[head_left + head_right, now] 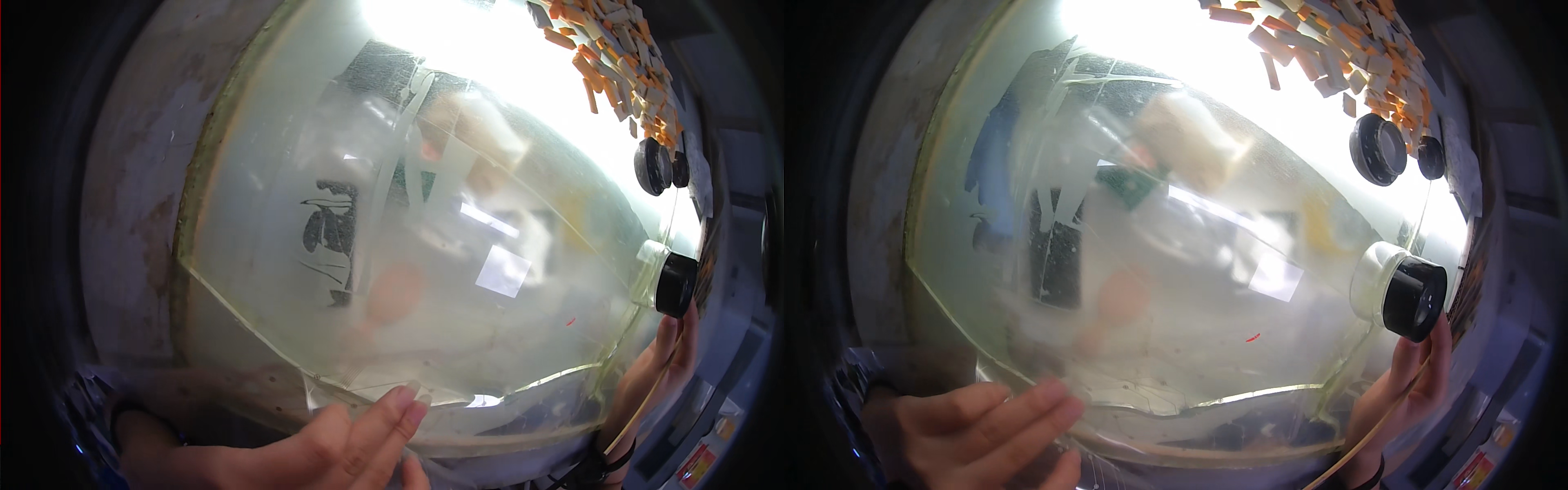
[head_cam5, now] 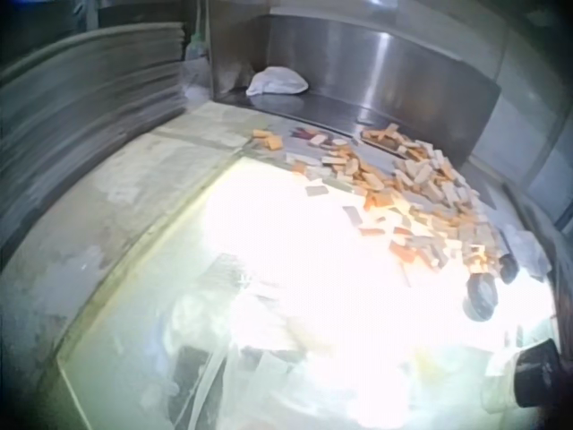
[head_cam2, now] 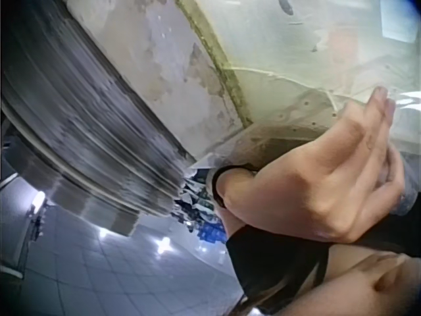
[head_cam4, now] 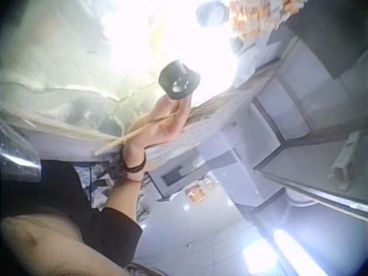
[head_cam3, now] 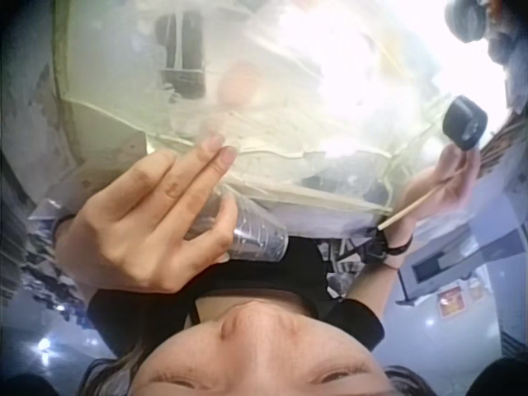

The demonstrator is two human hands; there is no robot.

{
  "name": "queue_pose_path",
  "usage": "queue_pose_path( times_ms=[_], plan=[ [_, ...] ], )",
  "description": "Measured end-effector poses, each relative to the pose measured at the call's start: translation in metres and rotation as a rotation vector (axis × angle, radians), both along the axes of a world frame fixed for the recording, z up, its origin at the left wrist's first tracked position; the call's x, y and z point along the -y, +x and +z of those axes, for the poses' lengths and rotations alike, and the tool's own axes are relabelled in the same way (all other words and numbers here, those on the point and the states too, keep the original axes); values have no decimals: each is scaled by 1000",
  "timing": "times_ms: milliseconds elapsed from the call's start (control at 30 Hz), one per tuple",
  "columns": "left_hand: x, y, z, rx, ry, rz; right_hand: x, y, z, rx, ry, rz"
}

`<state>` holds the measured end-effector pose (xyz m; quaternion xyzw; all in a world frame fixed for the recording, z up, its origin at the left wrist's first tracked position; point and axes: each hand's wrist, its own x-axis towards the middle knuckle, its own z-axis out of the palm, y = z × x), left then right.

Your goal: Inspect and mark small orange and white components on a transparent film using a stylus and a magnifying glass at a light table station.

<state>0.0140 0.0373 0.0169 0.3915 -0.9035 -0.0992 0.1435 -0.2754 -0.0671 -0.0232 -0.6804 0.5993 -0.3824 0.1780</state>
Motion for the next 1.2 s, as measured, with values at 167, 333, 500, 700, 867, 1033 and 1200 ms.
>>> queue_pose_path(
  times_ms=[167,333,500,700,867,1033,1200],
  plan=[
    [2,5,-1,116,-149,-151,-2,-1,0,39,31,-118],
    [4,5,1,171,-155,-181,-1,-4,0,56,46,-80],
    [8,4,2,207,-60,-180,0,-8,-3,67,29,-88],
    [8,-1,8,190,48,-216,-1,-8,-3,42,-7,-42],
    [3,-7,10,-6,238,56,-1,-6,-1,29,21,11],
    [0,-10,9,-25,291,54,4,1,10,91,-39,65],
    [-1,-6,5,-21,266,34,-15,19,31,274,65,18]
  ],
)
